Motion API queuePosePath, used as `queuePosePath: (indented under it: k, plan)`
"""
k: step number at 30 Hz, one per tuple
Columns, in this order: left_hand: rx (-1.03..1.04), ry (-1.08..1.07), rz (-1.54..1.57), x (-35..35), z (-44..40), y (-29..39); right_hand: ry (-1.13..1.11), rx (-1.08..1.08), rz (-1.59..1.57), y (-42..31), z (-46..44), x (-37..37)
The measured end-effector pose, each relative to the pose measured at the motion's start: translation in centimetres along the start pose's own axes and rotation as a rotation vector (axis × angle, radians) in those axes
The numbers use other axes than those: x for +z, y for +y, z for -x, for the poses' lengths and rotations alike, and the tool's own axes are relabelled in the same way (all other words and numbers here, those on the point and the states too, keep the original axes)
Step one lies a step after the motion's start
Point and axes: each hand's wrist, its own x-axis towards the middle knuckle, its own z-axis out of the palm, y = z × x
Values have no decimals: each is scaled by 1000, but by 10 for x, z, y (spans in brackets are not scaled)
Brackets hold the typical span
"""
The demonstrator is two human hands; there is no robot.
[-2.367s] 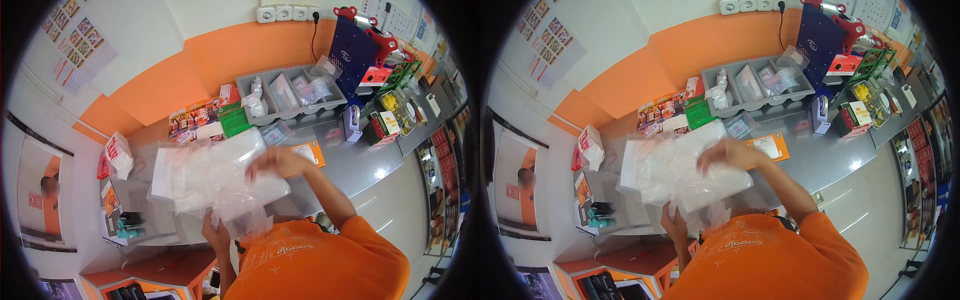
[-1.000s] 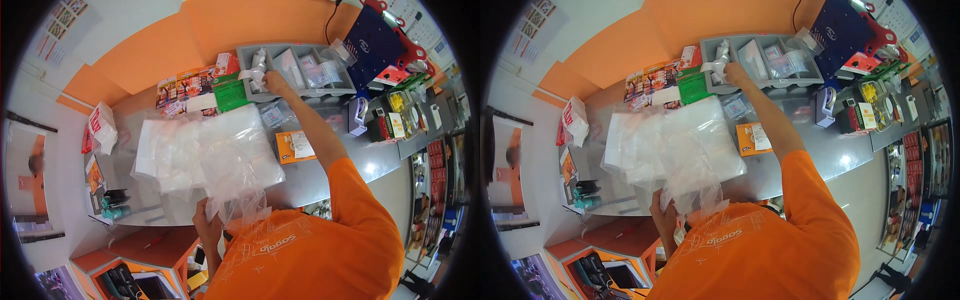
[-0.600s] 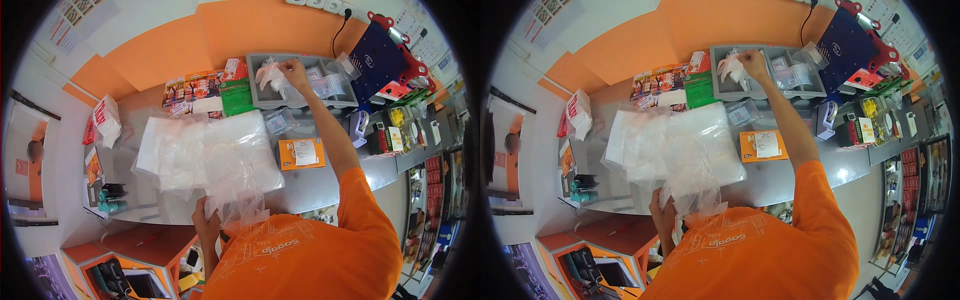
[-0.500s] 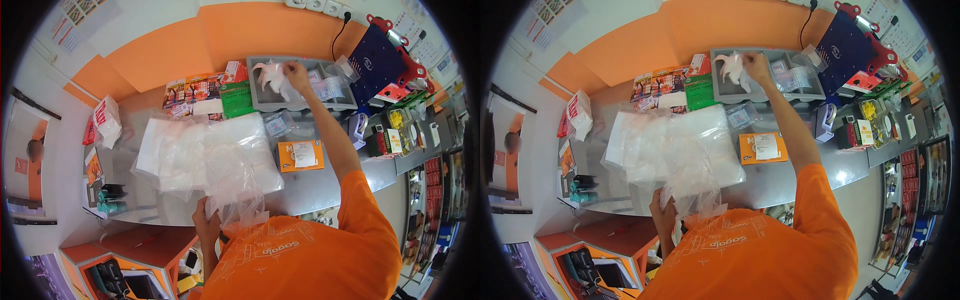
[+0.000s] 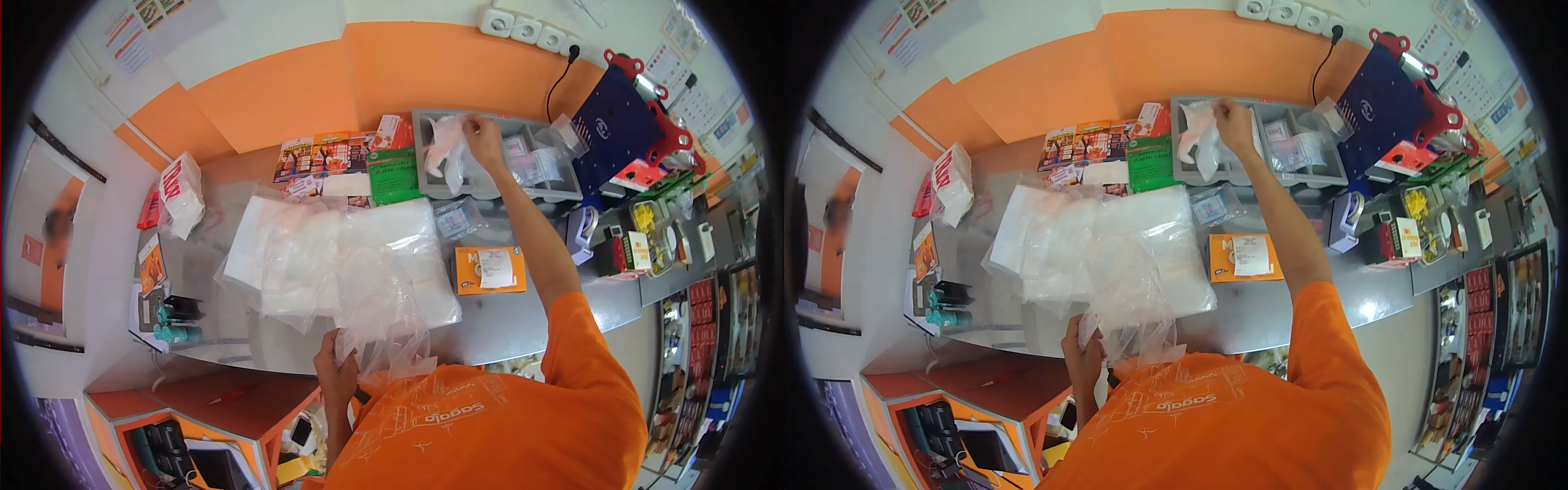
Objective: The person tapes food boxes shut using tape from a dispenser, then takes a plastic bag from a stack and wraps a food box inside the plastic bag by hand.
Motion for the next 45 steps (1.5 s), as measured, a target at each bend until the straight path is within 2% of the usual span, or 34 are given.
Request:
queuePosePath:
  k: [1, 3, 4, 8, 11, 13, 15, 16, 17, 18, 20, 21, 24, 26, 28, 30, 33, 34, 37, 38, 40, 42, 43, 45]
  plan:
    - [-24, -11, 5, -1, 0, 4, 44, -87, -1, 0, -1, 1]
    - [71, -3, -41, 1, -3, -4, 142, -268, -6, -1, -8, 3]
    - [118, 5, -62, 3, -6, -6, 248, -188, -13, -5, -14, -1]
    - [72, 14, -12, 3, -6, -2, 164, -112, -6, -16, -27, -16]
    - [45, 32, -13, 8, -12, 1, 228, 34, -377, -47, -18, -32]
    - [-1, 49, -20, 9, -16, 12, 128, 79, -719, -110, 25, -63]
    - [-75, 49, 42, 15, -23, 32, -41, 115, -883, -154, 85, -92]
    - [-85, 55, 44, 18, -29, 36, -140, 202, -978, -188, 127, -106]
    - [-91, 57, 45, 21, -36, 39, -324, 94, -1063, -203, 165, -110]
    - [12, 56, -33, 24, -42, 45, -469, 19, -1152, -229, 193, -108]
    - [234, 30, -194, 28, -48, 63, -678, -42, -739, -256, 236, -86]
    - [261, 9, -235, 30, -48, 71, -728, -57, -508, -260, 251, -70]
    - [340, -134, -391, 41, -41, 85, -594, 194, -573, -206, 280, -9]
    - [444, -248, -440, 53, -26, 80, -589, -97, -911, -150, 281, 47]
    - [520, -419, -392, 65, -6, 77, -528, -242, -979, -133, 289, 64]
    - [552, -640, -238, 76, 13, 77, -448, -211, -791, -128, 299, 75]
    - [848, -371, -298, 53, -2, 58, -441, -177, -479, -137, 307, 67]
    - [457, -314, -105, 41, -4, 41, -477, -190, -361, -144, 308, 53]
    - [-29, -281, 201, 36, -5, 102, -623, -373, 113, -184, 314, -24]
    - [60, -339, 202, 38, -6, 95, -679, -354, 166, -202, 311, -50]
    - [292, -433, 121, 52, -9, 64, -1063, 368, -81, -269, 260, -124]
    - [236, -557, 92, 60, 0, 67, -1232, 445, -103, -266, 268, -140]
    - [174, -553, 48, 59, 2, 73, -1220, 146, 5, -216, 315, -123]
    - [61, -555, -42, 62, 2, 84, -1154, -140, 11, -199, 332, -131]
